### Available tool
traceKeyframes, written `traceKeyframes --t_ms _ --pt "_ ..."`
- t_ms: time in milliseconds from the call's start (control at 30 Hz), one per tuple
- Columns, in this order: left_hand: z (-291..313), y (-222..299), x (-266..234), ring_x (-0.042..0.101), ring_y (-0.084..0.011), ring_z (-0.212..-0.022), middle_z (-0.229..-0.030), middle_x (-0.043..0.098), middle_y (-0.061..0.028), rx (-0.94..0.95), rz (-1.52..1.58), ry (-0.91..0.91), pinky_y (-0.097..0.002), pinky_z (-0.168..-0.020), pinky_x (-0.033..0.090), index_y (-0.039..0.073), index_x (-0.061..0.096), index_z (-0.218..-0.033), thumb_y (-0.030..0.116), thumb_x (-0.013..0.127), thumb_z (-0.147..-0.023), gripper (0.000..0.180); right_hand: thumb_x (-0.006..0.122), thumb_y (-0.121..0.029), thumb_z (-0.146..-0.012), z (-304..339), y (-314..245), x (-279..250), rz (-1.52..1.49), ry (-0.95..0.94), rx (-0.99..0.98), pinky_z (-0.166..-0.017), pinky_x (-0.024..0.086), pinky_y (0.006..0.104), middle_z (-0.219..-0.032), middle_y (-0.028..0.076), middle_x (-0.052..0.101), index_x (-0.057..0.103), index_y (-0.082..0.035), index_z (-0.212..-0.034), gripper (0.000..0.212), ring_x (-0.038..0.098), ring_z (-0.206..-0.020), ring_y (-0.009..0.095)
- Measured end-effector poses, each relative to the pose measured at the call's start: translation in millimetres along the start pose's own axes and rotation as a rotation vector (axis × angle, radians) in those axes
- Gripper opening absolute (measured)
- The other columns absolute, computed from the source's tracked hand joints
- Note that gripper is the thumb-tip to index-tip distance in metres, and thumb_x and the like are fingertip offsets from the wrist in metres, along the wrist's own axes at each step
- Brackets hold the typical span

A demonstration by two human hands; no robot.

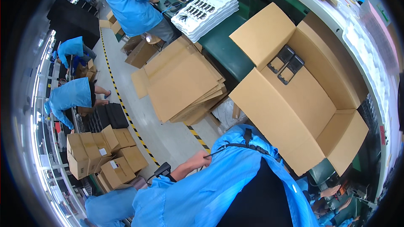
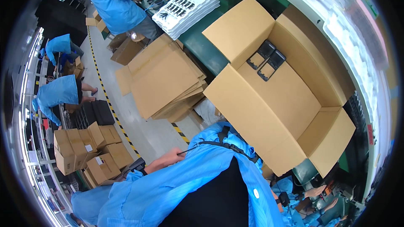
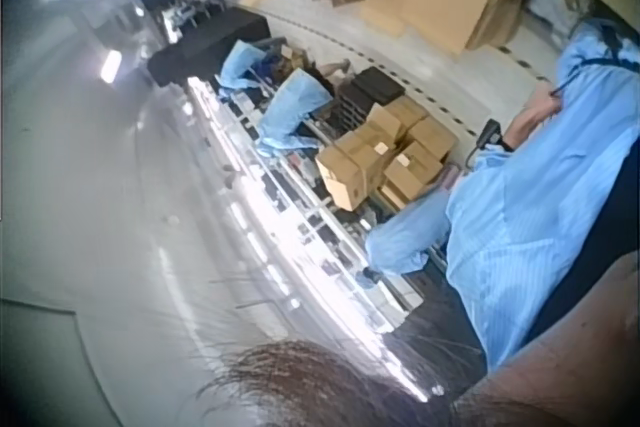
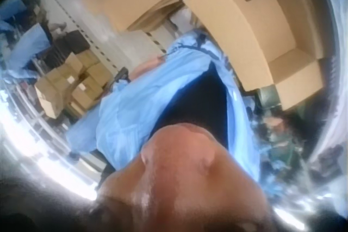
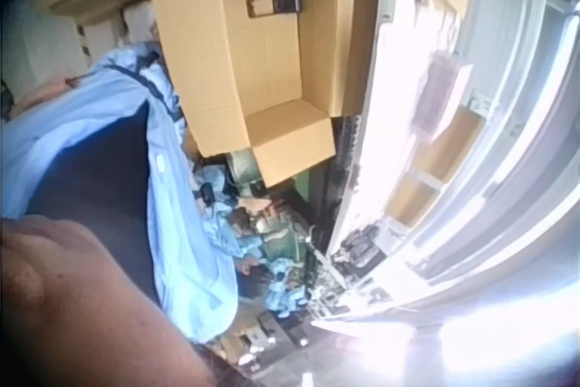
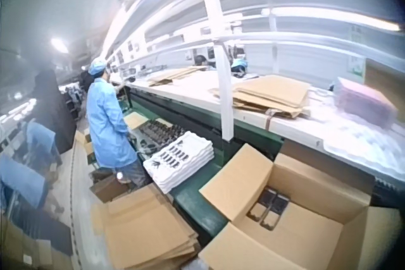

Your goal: Picking up black plastic electronic housings and organizing them into a cardboard box on an assembly line.

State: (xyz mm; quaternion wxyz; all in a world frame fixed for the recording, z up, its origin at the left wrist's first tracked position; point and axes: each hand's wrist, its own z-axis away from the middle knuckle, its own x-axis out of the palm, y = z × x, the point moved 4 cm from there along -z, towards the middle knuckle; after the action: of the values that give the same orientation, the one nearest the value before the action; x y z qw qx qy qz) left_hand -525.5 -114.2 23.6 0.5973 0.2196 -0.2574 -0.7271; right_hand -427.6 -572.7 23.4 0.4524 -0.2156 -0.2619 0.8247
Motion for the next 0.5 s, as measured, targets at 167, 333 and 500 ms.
traceKeyframes --t_ms 167,333,500 --pt "-1 20 -1 0.067 -0.0162 -0.078 -0.082 0.071 -0.0091 0.271 -0.246 0.404 -0.0340 -0.073 0.053 -0.002 0.070 -0.094 0.011 0.066 -0.080 0.019 0.073 -0.014 -0.089 -1 2 -4 -0.001 -0.004 -0.022 -0.061 0.045 0.0231 -0.077 0.000 0.068 0.074 0.004 -0.086 0.019 0.060 -0.072 0.007" --pt "-8 21 -4 0.067 -0.0141 -0.081 -0.084 0.071 -0.0082 0.171 -0.027 0.215 -0.0308 -0.077 0.054 -0.002 0.070 -0.097 0.005 0.066 -0.081 0.018 0.074 -0.014 -0.089 -3 4 -9 0.011 -0.010 -0.044 -0.061 0.045 0.0231 -0.076 0.000 0.067 0.074 0.004 -0.085 0.019 0.059 -0.072 0.007" --pt "-10 8 4 0.068 -0.0157 -0.081 -0.085 0.072 -0.0093 0.187 -0.047 0.176 -0.0314 -0.077 0.054 -0.001 0.070 -0.098 0.010 0.069 -0.084 0.018 0.076 -0.014 -0.083 4 -15 -9 0.065 0.075 -0.074 -0.057 0.044 0.0266 -0.068 0.003 0.067 0.076 0.005 -0.081 0.019 0.058 -0.067 0.009"
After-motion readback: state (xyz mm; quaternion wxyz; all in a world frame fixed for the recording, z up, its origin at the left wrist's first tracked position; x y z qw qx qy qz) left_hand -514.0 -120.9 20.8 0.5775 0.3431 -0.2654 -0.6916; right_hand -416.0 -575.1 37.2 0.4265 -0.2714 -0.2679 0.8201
